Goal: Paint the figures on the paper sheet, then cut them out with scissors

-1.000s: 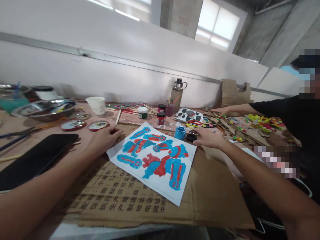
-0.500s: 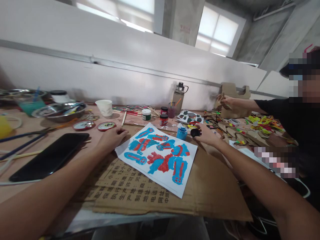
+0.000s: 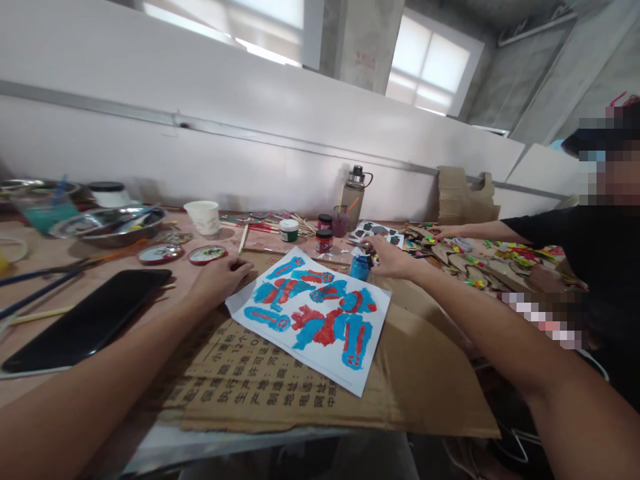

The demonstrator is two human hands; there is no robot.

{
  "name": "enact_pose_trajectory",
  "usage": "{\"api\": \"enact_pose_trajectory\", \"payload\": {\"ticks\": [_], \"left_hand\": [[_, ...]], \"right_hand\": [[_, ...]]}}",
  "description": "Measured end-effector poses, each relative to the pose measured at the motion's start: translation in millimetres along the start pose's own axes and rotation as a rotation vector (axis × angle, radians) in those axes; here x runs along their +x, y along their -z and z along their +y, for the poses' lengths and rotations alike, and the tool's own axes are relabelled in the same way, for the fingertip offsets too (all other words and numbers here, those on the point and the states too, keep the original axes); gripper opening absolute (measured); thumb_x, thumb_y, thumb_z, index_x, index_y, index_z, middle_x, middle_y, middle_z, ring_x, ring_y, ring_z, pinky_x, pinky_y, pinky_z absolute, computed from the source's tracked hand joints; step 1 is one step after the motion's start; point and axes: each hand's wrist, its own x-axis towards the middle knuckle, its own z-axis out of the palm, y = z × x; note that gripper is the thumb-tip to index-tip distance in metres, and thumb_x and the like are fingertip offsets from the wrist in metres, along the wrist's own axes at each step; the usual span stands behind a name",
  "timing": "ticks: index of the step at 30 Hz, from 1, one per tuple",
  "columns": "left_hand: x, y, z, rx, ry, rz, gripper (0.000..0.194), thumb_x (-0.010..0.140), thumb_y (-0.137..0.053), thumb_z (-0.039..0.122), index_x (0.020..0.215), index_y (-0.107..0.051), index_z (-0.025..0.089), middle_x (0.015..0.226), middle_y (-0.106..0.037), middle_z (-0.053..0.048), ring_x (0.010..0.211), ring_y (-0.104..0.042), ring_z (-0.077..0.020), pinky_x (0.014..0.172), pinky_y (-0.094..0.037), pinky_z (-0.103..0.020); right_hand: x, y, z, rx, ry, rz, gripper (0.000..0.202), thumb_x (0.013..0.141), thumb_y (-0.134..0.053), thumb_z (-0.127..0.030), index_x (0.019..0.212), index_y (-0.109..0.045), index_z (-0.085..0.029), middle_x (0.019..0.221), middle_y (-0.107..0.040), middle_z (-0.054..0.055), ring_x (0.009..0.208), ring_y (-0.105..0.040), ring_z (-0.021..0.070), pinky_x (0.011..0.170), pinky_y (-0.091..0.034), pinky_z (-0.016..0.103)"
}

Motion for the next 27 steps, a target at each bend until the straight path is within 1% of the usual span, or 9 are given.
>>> {"api": "enact_pose_trajectory", "payload": {"ticks": [2,4,7,9,13,17,22,27], "left_hand": [[-1,-0.2,0,-0.008,0.007,0.0,0.023,0.09,-0.054,0.039,0.085,-0.068,0.022,0.106,-0.082,-0.017,0.097,-0.074,-0.033,0.082,-0.05,-0.036],[-2,0.0,1,-0.023,0.006,0.002,0.021,0.09,-0.056,0.037,0.084,-0.069,0.022,0.104,-0.082,-0.015,0.094,-0.074,-0.0315,0.079,-0.049,-0.034],[-4,1.1,3,-0.044,0.004,0.01,0.02,0.091,-0.058,0.036,0.084,-0.068,0.021,0.101,-0.082,-0.013,0.092,-0.073,-0.0296,0.076,-0.047,-0.032],[-5,2.1,5,-0.052,0.007,0.014,0.019,0.092,-0.059,0.035,0.082,-0.068,0.021,0.096,-0.081,-0.012,0.089,-0.072,-0.0285,0.074,-0.046,-0.031],[-9,4.5,9,-0.063,0.018,0.019,0.018,0.093,-0.062,0.033,0.081,-0.068,0.021,0.091,-0.08,-0.008,0.087,-0.07,-0.0264,0.071,-0.043,-0.028],[-11,6.1,11,-0.062,0.035,0.023,0.017,0.094,-0.064,0.033,0.084,-0.069,0.02,0.093,-0.078,-0.008,0.086,-0.067,-0.026,0.069,-0.04,-0.027],[-11,6.5,12,-0.071,0.027,0.026,0.016,0.095,-0.064,0.03,0.084,-0.07,0.02,0.096,-0.08,-0.009,0.093,-0.068,-0.027,0.074,-0.042,-0.027],[-8,5.1,10,-0.079,0.031,0.027,0.017,0.094,-0.065,0.03,0.082,-0.071,0.019,0.09,-0.079,-0.008,0.088,-0.069,-0.0264,0.071,-0.043,-0.027]], "right_hand": [[3,0,1,0.0,-0.01,0.005,0.072,0.079,-0.078,-0.015,0.149,-0.06,-0.012,0.14,-0.068,0.021,0.119,-0.07,0.0315,0.108,-0.057,0.047],[5,1,2,-0.006,-0.017,0.013,0.063,0.083,-0.075,-0.016,0.145,-0.064,-0.012,0.137,-0.07,0.021,0.119,-0.071,0.0313,0.107,-0.057,0.047],[10,2,2,-0.024,-0.003,0.008,0.048,0.089,-0.072,-0.017,0.137,-0.072,-0.013,0.136,-0.072,0.02,0.123,-0.069,0.0326,0.112,-0.054,0.048],[12,2,0,-0.035,0.021,-0.013,0.043,0.091,-0.071,-0.017,0.134,-0.076,-0.015,0.134,-0.074,0.019,0.125,-0.068,0.0329,0.114,-0.053,0.048],[14,1,-4,-0.061,0.07,-0.072,0.042,0.096,-0.069,-0.017,0.137,-0.077,-0.017,0.132,-0.074,0.018,0.124,-0.068,0.0323,0.115,-0.052,0.048],[16,1,-8,-0.092,0.089,-0.114,0.04,0.1,-0.067,-0.02,0.138,-0.076,-0.014,0.136,-0.07,0.021,0.128,-0.066,0.0333,0.116,-0.051,0.05],[17,4,-13,-0.111,0.081,-0.161,0.044,0.101,-0.07,-0.024,0.145,-0.072,-0.015,0.141,-0.066,0.022,0.133,-0.064,0.035,0.118,-0.051,0.053],[15,11,-23,-0.098,0.049,-0.192,0.042,0.103,-0.068,-0.025,0.144,-0.072,-0.016,0.143,-0.066,0.022,0.132,-0.066,0.0355,0.116,-0.053,0.051]]}}
